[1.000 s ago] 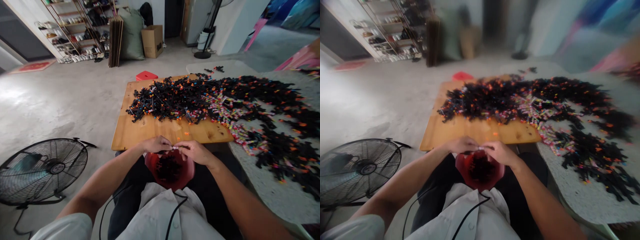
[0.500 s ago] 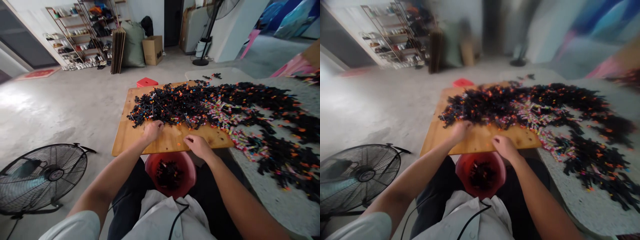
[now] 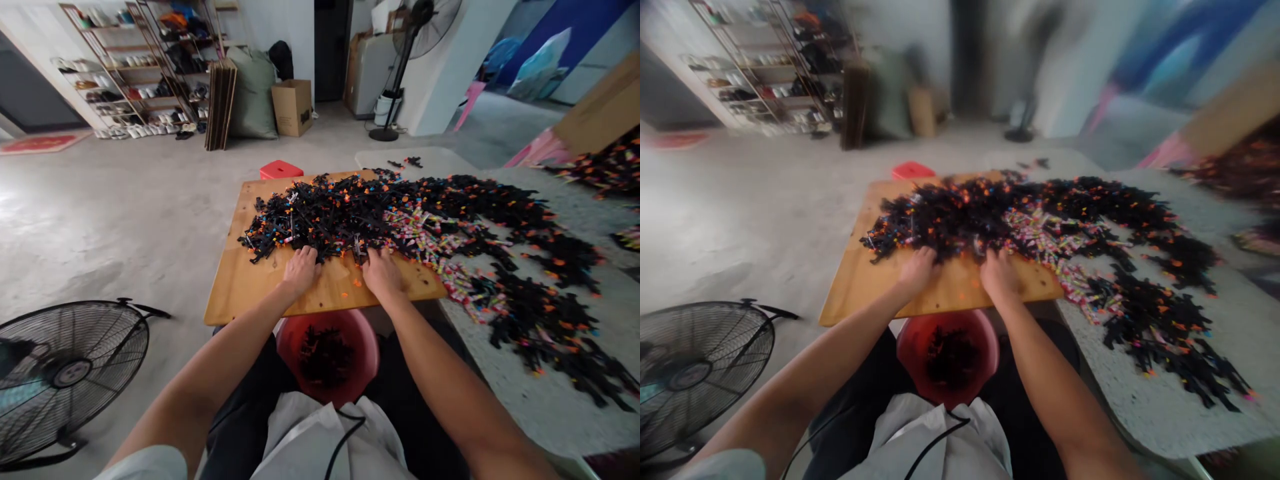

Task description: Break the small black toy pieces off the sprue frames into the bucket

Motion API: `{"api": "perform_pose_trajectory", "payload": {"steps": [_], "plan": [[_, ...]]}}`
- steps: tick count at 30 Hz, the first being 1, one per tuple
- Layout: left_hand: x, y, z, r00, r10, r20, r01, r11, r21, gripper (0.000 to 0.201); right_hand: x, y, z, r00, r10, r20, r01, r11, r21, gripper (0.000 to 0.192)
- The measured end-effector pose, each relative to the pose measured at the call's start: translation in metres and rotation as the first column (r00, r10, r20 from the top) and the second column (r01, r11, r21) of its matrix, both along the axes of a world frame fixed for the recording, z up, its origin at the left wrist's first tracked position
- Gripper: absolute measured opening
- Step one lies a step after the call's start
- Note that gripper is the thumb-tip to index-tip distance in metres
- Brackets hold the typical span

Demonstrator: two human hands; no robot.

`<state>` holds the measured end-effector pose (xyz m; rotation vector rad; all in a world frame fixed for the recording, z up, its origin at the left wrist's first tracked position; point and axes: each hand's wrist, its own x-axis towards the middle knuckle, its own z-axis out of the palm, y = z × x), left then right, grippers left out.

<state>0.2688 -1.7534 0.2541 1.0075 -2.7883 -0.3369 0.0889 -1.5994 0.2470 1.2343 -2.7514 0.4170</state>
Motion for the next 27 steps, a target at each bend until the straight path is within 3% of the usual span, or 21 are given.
{"api": "perform_pose_trajectory", "payload": {"steps": [3,5,7,10,12,16,18,21,24,27], "plan": [[0.011,0.005,-0.005,1.000,-0.028,-0.001,0.028,0.997,0.072,0.026,0.007,0.005,-0.003,0.978,0.200,0.057,-0.201,0.979,0.022,0.037],[0.017,0.005,-0.006,1.000,-0.021,0.000,0.020,0.989,0.147,0.042,0.004,0.008,-0.002,0.967,0.231,0.108,-0.234,0.972,0.017,0.036],[0.023,0.004,-0.005,1.000,0.015,0.010,-0.016,0.977,0.213,0.059,-0.005,0.011,0.002,0.988,0.122,0.099,-0.124,0.992,0.017,0.036],[0.031,0.000,-0.001,0.999,0.021,0.026,-0.027,0.967,0.252,0.069,-0.019,0.016,0.009,0.997,-0.072,0.023,0.071,0.996,0.060,0.038],[0.037,-0.002,0.003,0.999,0.002,0.054,-0.013,0.977,0.213,0.070,-0.027,0.019,0.014,0.996,-0.093,0.005,0.092,0.988,0.125,0.038],[0.039,0.009,0.014,0.997,0.053,0.051,-0.054,0.998,0.025,0.057,-0.031,0.024,0.017,1.000,0.005,0.021,-0.009,0.977,0.212,0.033],[0.030,0.022,0.019,0.999,0.017,-0.049,-0.018,0.999,-0.030,0.045,-0.029,0.026,0.016,0.999,0.022,0.024,-0.026,0.977,0.212,0.029],[0.001,0.043,0.023,0.986,-0.096,-0.133,0.100,0.995,0.024,0.030,-0.022,0.028,0.010,0.996,0.044,0.075,-0.056,0.984,0.171,0.023],[-0.032,0.055,0.021,0.994,-0.068,-0.084,0.079,0.989,0.123,0.041,-0.013,0.031,-0.001,0.983,0.044,0.180,-0.055,0.997,0.053,0.031],[-0.053,0.057,0.018,1.000,-0.012,-0.003,0.012,0.984,0.177,0.051,-0.007,0.039,-0.014,0.944,0.063,0.324,-0.007,0.986,-0.169,0.034]]}}
